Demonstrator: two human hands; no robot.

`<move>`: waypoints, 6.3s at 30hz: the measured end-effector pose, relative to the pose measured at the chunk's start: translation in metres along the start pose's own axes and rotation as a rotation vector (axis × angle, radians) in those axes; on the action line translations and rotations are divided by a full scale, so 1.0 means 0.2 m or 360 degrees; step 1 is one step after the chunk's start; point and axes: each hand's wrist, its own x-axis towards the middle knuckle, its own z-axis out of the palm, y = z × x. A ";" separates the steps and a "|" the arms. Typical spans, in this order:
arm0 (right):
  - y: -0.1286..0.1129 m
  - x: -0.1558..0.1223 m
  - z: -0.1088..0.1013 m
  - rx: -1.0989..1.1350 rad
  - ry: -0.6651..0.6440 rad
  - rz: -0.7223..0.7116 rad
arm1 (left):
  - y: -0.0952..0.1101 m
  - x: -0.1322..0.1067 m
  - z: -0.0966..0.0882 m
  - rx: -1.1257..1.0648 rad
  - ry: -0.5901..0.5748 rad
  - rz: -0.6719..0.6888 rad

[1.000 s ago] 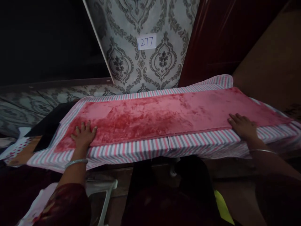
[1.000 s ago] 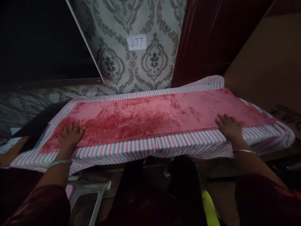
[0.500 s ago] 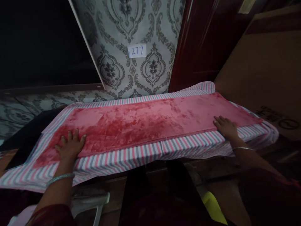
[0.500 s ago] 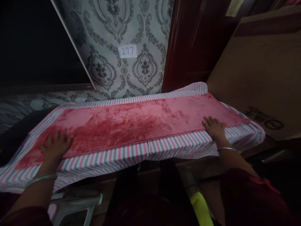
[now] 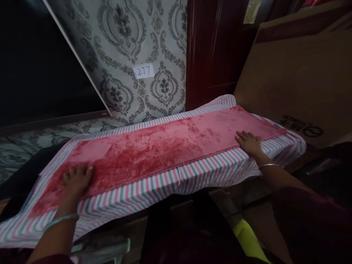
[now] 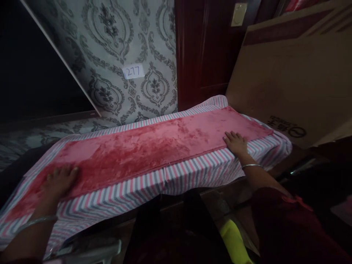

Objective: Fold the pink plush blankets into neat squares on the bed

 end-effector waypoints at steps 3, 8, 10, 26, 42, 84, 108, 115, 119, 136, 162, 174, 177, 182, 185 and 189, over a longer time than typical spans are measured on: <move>-0.14 -0.01 -0.06 0.0167 0.0154 0.0020 | 0.29 -0.05 -0.02 -0.0272 -0.0006 0.0374; -0.63 -0.15 -0.17 0.0838 0.0260 -0.0839 | 0.96 -0.40 -0.03 -0.0859 0.0027 0.1496; -0.80 -0.26 -0.20 0.1011 0.0180 -0.1138 | 1.13 -0.55 -0.03 -0.0807 0.0006 0.1730; -0.97 -0.47 -0.15 0.0713 0.0110 -0.1223 | 1.22 -0.72 0.10 -0.0653 0.0240 0.1714; -1.20 -0.55 -0.26 0.0561 -0.0114 -0.1242 | 1.18 -0.75 0.07 -0.0847 0.0188 0.1759; -1.42 -0.41 -0.12 0.0490 -0.0383 -0.1115 | 0.94 0.23 0.23 -0.0074 -0.0436 0.0640; -1.46 0.31 0.11 0.0196 -0.0339 -0.0636 | 1.12 0.27 0.13 -0.0068 -0.0508 0.0710; -1.46 0.31 0.12 0.0178 -0.0366 -0.0599 | 1.33 0.29 0.21 -0.0149 -0.0509 0.0926; -1.46 0.31 0.11 0.0180 -0.0400 -0.0595 | 1.31 0.30 0.25 -0.0165 -0.0469 0.0925; -1.46 0.32 0.03 0.0234 -0.0486 -0.0581 | 1.32 0.33 0.24 -0.0155 -0.0469 0.0926; -1.92 0.36 0.05 0.0358 -0.0551 -0.1121 | 1.32 0.33 0.27 -0.0163 -0.0463 0.0939; -1.92 0.35 0.12 0.0354 -0.0536 -0.1136 | 1.19 0.36 0.15 -0.0237 -0.0390 0.0559; -1.92 0.36 0.15 0.0359 -0.0523 -0.1139 | 1.02 0.45 0.11 -0.0086 -0.0486 0.0316; -1.92 0.36 0.17 0.0328 -0.0545 -0.1126 | 0.75 0.54 0.21 0.0055 -0.0482 0.0071; -1.92 0.36 0.16 0.0308 -0.0545 -0.1111 | 0.70 0.55 0.29 0.0036 -0.0450 0.0093; -1.92 0.35 0.14 0.0288 -0.0541 -0.1114 | 0.72 0.53 0.31 0.0046 -0.0437 0.0089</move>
